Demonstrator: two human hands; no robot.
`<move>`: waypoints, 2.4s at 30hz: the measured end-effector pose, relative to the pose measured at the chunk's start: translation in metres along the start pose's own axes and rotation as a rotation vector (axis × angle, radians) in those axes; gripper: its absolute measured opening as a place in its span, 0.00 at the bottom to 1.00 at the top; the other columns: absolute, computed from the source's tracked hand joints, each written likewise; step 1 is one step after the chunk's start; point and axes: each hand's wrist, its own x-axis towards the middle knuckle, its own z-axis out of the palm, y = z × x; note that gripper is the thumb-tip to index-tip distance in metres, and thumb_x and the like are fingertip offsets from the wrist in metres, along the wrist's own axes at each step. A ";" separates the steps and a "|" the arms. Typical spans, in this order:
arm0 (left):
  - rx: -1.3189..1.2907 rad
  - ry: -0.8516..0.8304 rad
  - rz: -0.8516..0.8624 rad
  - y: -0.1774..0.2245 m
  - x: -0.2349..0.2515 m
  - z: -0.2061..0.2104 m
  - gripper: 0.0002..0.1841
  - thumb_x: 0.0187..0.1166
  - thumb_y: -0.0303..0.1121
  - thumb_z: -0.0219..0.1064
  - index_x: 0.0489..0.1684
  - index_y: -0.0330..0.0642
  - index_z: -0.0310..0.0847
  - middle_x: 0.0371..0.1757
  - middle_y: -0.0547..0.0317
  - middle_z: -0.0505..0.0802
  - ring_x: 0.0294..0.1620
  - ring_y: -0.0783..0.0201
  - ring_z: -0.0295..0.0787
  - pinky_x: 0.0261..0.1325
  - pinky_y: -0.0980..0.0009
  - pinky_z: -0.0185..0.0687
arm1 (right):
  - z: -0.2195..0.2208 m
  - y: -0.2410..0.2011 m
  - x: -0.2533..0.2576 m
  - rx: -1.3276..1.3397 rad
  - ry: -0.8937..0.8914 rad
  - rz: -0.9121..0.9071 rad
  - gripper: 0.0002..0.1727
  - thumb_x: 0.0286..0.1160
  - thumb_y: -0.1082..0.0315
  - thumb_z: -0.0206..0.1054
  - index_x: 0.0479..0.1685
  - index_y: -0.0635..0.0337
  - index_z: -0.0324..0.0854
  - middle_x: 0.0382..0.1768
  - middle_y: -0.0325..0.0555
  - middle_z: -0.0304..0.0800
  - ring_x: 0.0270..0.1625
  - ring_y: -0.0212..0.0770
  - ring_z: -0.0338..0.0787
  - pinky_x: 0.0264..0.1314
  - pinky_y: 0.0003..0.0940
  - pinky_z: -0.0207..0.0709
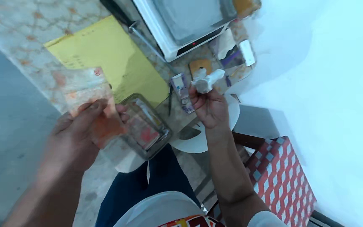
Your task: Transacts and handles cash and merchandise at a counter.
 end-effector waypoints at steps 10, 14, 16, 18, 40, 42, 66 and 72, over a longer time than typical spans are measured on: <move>-0.083 -0.170 -0.138 -0.008 0.016 0.074 0.16 0.89 0.38 0.52 0.66 0.54 0.82 0.46 0.62 0.95 0.43 0.65 0.95 0.46 0.65 0.94 | -0.004 -0.024 0.001 -0.462 -0.222 -0.378 0.14 0.81 0.77 0.60 0.53 0.48 0.86 0.50 0.35 0.90 0.49 0.28 0.91 0.52 0.27 0.89; -0.176 -0.285 -0.207 -0.008 0.022 0.108 0.15 0.86 0.39 0.60 0.66 0.48 0.81 0.47 0.55 0.95 0.42 0.61 0.95 0.44 0.65 0.94 | -0.011 -0.027 0.011 -0.631 -0.361 -0.479 0.10 0.79 0.70 0.68 0.52 0.46 0.87 0.56 0.31 0.87 0.58 0.27 0.88 0.57 0.25 0.86; -0.166 -0.275 -0.168 -0.002 0.028 0.110 0.18 0.87 0.39 0.58 0.71 0.46 0.79 0.48 0.56 0.95 0.43 0.62 0.95 0.46 0.66 0.95 | -0.012 -0.031 0.014 -0.701 -0.396 -0.490 0.09 0.80 0.68 0.69 0.54 0.45 0.87 0.57 0.30 0.87 0.58 0.26 0.88 0.58 0.25 0.86; -0.142 -0.214 -0.103 0.006 0.033 0.098 0.19 0.89 0.36 0.53 0.73 0.45 0.77 0.48 0.59 0.95 0.44 0.64 0.95 0.48 0.66 0.94 | -0.014 -0.032 0.015 -0.772 -0.421 -0.489 0.09 0.81 0.67 0.69 0.55 0.46 0.87 0.58 0.30 0.87 0.58 0.26 0.88 0.58 0.25 0.87; -0.044 0.332 -0.027 -0.007 -0.050 -0.077 0.11 0.91 0.36 0.56 0.59 0.50 0.84 0.43 0.66 0.94 0.38 0.68 0.95 0.42 0.68 0.95 | 0.001 0.170 0.003 -2.126 -0.249 -0.013 0.34 0.78 0.67 0.71 0.83 0.62 0.64 0.63 0.68 0.83 0.61 0.68 0.87 0.53 0.63 0.85; -0.036 0.320 -0.048 -0.010 -0.056 -0.086 0.11 0.91 0.36 0.56 0.59 0.51 0.85 0.42 0.68 0.94 0.36 0.71 0.94 0.40 0.70 0.94 | -0.005 0.169 -0.001 -2.048 -0.261 -0.112 0.23 0.81 0.69 0.67 0.73 0.66 0.73 0.55 0.65 0.87 0.56 0.65 0.89 0.54 0.60 0.85; 0.060 0.182 0.080 -0.029 -0.048 -0.099 0.12 0.78 0.21 0.66 0.51 0.51 0.86 0.44 0.70 0.96 0.42 0.73 0.94 0.49 0.73 0.93 | -0.047 0.135 -0.036 -1.380 -0.378 -0.464 0.12 0.81 0.78 0.60 0.57 0.69 0.85 0.57 0.51 0.93 0.57 0.35 0.92 0.61 0.31 0.88; 0.147 0.124 0.121 -0.024 -0.046 -0.077 0.18 0.73 0.18 0.69 0.57 0.50 0.83 0.46 0.70 0.96 0.45 0.73 0.94 0.50 0.73 0.93 | -0.028 0.106 -0.023 -0.842 -0.276 -0.279 0.12 0.89 0.71 0.55 0.56 0.48 0.84 0.53 0.36 0.93 0.57 0.35 0.92 0.65 0.37 0.86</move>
